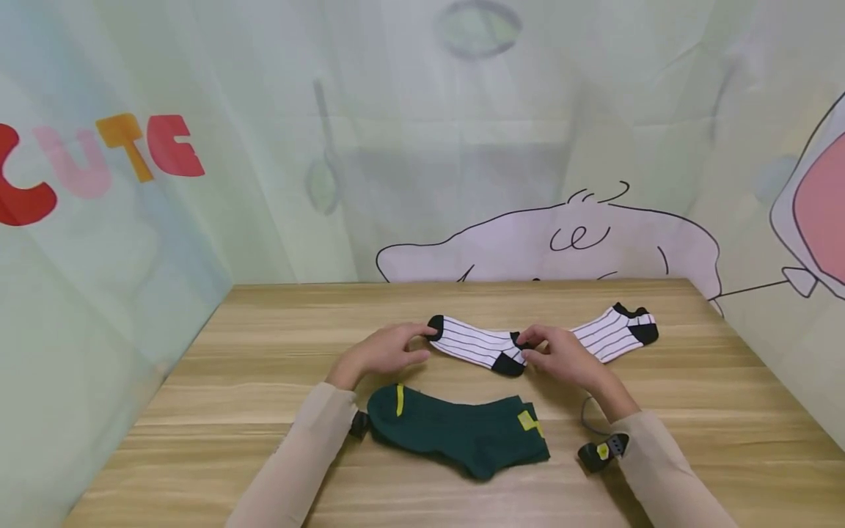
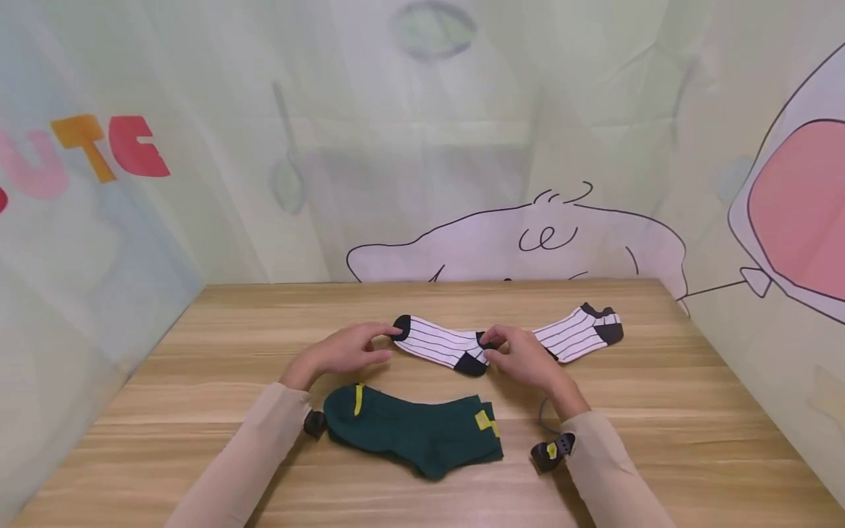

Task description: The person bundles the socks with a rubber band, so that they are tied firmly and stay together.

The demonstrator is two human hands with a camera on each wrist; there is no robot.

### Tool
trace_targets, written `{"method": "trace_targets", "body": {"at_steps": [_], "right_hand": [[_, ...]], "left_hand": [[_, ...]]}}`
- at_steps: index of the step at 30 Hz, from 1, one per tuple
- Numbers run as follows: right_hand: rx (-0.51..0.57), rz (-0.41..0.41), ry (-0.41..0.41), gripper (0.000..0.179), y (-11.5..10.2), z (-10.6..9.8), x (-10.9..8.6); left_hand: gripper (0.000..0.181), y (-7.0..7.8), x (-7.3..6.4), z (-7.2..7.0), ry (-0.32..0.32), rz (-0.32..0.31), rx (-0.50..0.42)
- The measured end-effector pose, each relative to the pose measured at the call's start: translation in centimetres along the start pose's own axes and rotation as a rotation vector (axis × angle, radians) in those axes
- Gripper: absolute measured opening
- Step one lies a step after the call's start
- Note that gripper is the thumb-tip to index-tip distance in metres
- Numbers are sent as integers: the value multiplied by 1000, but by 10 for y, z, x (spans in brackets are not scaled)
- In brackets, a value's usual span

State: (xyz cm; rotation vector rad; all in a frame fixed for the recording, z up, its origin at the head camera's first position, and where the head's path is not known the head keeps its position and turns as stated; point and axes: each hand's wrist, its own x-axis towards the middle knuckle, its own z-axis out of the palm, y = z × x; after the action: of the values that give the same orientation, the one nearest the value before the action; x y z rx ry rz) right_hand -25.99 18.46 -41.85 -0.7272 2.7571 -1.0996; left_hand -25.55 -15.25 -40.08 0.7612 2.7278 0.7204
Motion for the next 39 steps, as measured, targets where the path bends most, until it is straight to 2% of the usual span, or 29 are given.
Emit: {"method": "trace_targets", "body": {"at_steps": [8,13,20,27,35,39], "right_hand": [[23,17,5,14,-1,1,1],[65,39,6,12,0,3,-1],[76,49,12,12,0,2,-3],[96,48,7,12,-5,-3,-3],[97,28,8,12,-9,-6,-4],[89,19,10,12,-11,-7,-4]], "left_hand": [[45,0,0,-1,-1,-2,8],[42,3,-3,-2,6,3,-45],[39,6,-4,-4,60,10,-68],[36,8,-7,-8,118,-13,-97],[26,7,-5,-11,179,15,-82],[23,9,-5,-13,194,5,-74]]}}
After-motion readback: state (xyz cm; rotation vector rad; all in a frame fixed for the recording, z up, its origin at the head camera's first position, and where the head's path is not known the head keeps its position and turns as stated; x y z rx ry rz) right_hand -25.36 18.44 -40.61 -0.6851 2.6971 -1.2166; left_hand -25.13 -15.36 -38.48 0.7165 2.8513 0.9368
